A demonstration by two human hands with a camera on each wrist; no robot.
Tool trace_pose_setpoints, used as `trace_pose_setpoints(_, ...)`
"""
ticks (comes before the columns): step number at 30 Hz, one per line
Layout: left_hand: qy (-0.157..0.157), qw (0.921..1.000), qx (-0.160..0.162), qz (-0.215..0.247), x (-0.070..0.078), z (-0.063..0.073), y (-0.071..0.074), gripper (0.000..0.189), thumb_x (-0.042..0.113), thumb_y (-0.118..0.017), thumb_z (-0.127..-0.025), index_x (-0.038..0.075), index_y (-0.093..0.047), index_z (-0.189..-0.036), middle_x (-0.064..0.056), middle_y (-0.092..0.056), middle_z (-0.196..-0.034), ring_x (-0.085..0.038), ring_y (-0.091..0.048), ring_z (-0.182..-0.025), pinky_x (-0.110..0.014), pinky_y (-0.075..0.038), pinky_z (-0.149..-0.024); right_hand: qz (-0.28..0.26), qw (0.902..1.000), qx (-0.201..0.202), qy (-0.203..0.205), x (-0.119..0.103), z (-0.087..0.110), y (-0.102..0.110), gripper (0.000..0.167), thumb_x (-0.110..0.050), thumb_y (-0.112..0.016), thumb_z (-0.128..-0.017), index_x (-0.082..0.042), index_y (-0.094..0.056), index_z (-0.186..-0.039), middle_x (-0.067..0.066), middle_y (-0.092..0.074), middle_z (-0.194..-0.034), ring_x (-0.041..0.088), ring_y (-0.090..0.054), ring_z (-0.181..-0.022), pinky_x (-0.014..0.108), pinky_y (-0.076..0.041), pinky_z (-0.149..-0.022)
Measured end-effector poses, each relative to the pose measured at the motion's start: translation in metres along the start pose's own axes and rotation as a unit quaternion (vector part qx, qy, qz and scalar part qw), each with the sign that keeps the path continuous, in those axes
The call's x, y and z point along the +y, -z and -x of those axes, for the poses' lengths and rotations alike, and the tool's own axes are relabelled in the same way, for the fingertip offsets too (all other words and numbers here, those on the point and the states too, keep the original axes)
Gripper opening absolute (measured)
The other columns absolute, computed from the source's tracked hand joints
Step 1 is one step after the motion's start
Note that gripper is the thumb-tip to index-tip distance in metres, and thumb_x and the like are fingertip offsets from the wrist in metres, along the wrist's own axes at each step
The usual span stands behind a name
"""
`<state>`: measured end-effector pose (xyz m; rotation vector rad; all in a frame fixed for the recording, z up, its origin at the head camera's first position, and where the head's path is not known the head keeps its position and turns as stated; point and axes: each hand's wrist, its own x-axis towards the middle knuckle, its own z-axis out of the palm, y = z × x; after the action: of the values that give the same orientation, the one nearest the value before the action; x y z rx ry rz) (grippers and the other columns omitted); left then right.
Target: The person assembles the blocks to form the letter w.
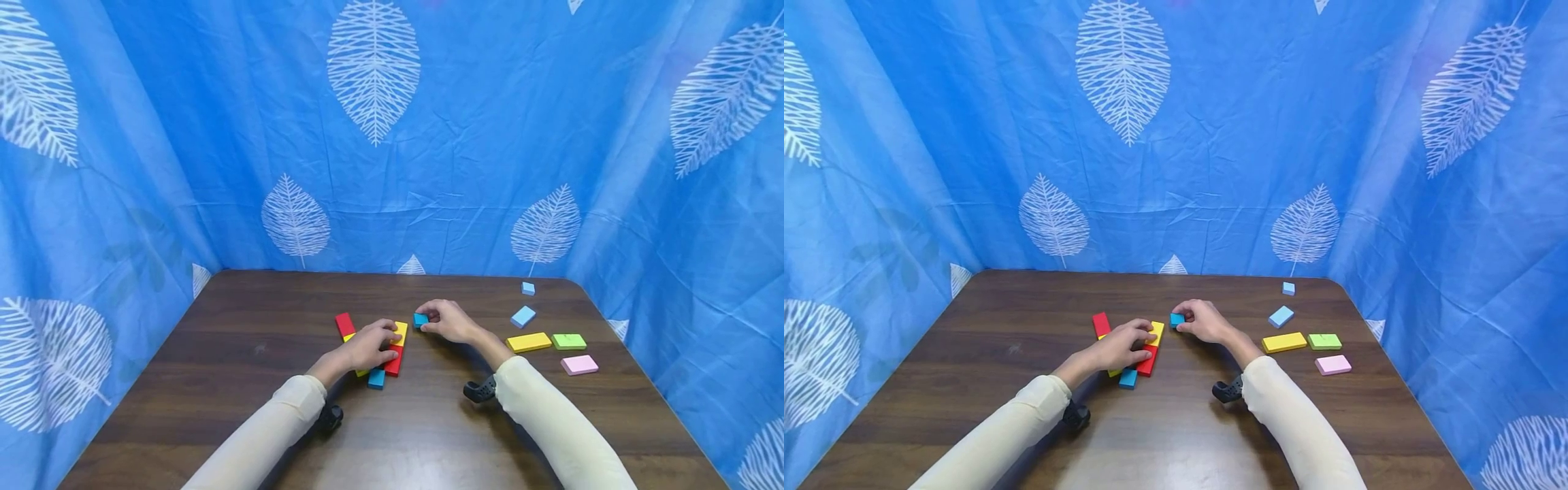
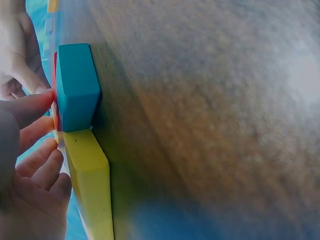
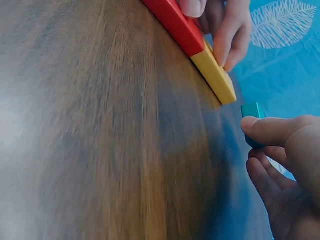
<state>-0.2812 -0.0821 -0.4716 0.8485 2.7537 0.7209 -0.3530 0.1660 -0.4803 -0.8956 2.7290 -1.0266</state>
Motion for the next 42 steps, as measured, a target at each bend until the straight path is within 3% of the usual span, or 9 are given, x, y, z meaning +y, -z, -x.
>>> trace_pose_setpoints(9,-0.003,1.0000,-0.001,0.006,-0.001,0.000,0.000,0.039,0.021,-0.073,-0.099,0.003,-0.069,-0.134,-0.013,-0.052,-0.146,-0.031,-0.050,-0.132,-0.046,-0.042,-0.112,0.022,0.9996,-0.006,-0.014,-0.004,-0.016,-0.012,0.024,-0.010,-0.078,-0.094,-0.004,-0.074,-0.117,0.004,-0.069,-0.108,0.017,-0.062,-0.095,0.037,-0.056,-0.087)
trace_pose_setpoints(21,-0.012,0.9999,0.000,0.004,-0.001,0.000,0.001,0.038,0.019,-0.073,-0.099,0.001,-0.069,-0.133,-0.014,-0.053,-0.144,-0.031,-0.052,-0.130,-0.046,-0.043,-0.111,0.027,0.9988,-0.010,-0.039,-0.003,-0.021,-0.017,0.024,-0.011,-0.078,-0.094,-0.006,-0.074,-0.117,0.003,-0.069,-0.107,0.017,-0.062,-0.095,0.038,-0.055,-0.088)
trace_pose_setpoints(42,-0.010,0.9999,0.003,0.008,-0.001,-0.001,0.001,0.039,0.018,-0.073,-0.099,0.002,-0.069,-0.134,-0.015,-0.053,-0.144,-0.031,-0.052,-0.131,-0.045,-0.043,-0.112,0.031,0.9993,-0.018,-0.013,-0.002,-0.022,-0.016,0.032,-0.009,-0.078,-0.094,-0.004,-0.072,-0.125,0.009,-0.069,-0.119,0.023,-0.064,-0.104,0.040,-0.056,-0.092)
